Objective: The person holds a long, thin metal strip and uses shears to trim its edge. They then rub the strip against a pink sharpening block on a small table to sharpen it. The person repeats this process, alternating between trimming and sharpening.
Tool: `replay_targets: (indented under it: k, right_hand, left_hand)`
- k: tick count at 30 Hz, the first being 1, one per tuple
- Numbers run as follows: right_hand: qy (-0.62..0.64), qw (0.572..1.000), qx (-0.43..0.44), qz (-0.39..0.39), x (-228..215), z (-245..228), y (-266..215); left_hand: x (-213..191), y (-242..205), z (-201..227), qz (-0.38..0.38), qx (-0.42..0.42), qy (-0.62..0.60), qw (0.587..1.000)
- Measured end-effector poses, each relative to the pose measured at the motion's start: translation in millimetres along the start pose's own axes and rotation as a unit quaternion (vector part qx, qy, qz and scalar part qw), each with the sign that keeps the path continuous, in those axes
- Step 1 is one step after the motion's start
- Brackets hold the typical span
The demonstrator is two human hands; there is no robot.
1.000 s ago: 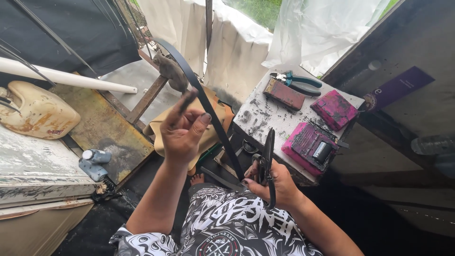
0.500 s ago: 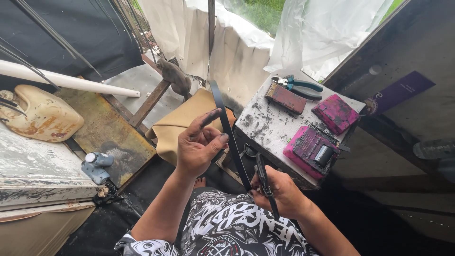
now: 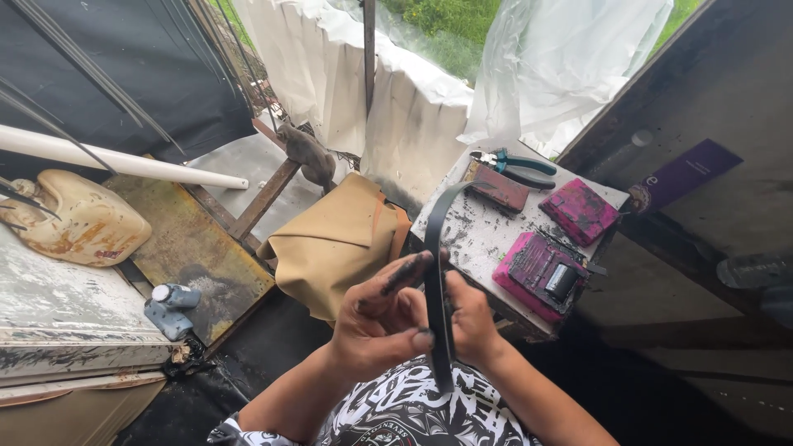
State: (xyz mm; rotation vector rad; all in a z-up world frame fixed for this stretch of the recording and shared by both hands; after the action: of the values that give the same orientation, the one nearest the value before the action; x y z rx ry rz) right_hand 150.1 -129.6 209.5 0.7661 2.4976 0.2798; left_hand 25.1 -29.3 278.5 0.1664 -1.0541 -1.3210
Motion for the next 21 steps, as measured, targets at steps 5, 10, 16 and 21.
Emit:
replay_targets:
  k: [5,10,16,21]
  right_hand:
    - [0.011,0.993,-0.001,-0.114,13.8,-20.5,-9.4]
    - [-0.025,0.976,0.124,-0.180,8.7,-1.5,-27.9]
    - [-0.036,0.973,0.143,-0.176,-1.2,-1.7,-37.8]
    - [0.009,0.989,0.100,-0.111,-8.2,-10.2,-36.7]
  left_hand:
    - [-25.6,14.9,14.1,0.121,0.018,0.327,0.937]
    - [-39.9,12.0,14.6,0.175,-0.027,0.433,0.884]
    - [-44.8,9.1,-1.3,0.164,-0.051,0.412,0.895]
    - [-50.0,5.2,-12.5,0.168,-0.069,0.366,0.913]
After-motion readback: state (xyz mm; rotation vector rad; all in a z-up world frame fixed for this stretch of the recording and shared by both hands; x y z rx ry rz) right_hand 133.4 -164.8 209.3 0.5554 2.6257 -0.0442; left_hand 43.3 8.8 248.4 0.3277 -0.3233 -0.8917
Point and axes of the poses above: each hand's wrist, its own y-axis towards the middle knuckle, its own x-axis out of the palm, z = x × y, the point moved 4 cm from there along y, towards the middle knuckle, and after that the axes turned 6 degrees about -x, right-handed, at the moved point
